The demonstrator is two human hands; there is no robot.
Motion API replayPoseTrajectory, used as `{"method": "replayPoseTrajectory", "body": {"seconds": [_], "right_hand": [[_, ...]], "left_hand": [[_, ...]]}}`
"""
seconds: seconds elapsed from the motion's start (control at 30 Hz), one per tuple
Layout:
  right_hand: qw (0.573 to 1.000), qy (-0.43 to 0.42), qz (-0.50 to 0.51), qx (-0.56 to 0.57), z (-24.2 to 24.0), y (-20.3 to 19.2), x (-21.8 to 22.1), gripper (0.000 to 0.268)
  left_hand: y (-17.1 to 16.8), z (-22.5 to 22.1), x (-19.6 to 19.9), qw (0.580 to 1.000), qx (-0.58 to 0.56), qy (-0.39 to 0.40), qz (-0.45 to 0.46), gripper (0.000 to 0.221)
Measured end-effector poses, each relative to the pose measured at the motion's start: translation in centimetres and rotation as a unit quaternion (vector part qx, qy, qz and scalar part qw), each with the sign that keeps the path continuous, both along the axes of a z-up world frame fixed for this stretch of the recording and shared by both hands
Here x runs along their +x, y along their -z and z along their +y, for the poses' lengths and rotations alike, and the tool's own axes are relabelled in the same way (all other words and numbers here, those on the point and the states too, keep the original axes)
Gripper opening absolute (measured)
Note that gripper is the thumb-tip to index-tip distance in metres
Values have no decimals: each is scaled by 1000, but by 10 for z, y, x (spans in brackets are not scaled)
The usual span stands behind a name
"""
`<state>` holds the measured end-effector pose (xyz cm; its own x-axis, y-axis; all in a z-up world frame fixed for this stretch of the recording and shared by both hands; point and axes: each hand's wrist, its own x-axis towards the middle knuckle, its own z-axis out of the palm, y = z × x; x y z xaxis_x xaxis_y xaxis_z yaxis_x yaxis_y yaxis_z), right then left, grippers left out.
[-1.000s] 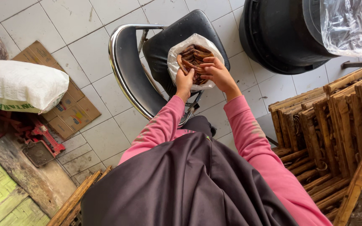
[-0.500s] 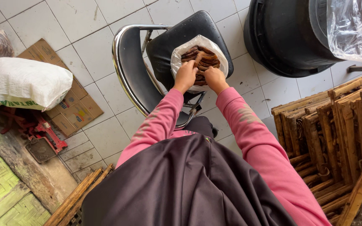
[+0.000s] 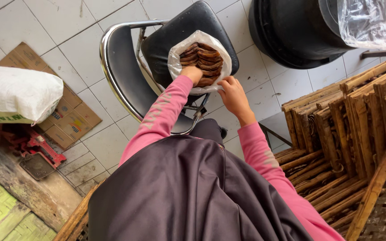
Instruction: The person picks up dried banana slices from a drying rack and places them into a plastic bag by hand.
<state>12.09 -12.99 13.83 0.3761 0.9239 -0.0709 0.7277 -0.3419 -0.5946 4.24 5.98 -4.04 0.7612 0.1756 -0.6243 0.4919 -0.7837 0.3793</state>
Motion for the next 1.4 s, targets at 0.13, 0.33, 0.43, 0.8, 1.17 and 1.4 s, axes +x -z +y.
{"method": "replayPoseTrajectory", "body": {"seconds": [0.13,0.33,0.43,0.8,1.17,1.4], "right_hand": [[999,48,2,-8,-32,-20,2,23],[995,100,-10,-10,-69,-33,7,22],[991,127,-36,13,-93,-45,6,23],[945,317,-79,8,-261,-112,-24,22],[895,441,-64,13,-446,-209,-111,21],[854,496,-144,64,-568,-307,-86,20]], "left_hand": [[33,-6,3,998,9,28,54,24],[69,-17,-2,983,140,18,-118,20],[64,-23,-11,978,169,65,-99,22],[-50,-24,-10,960,148,239,10,27],[-98,-80,-19,955,279,62,83,29],[-121,-113,-37,957,271,-36,98,32]]}}
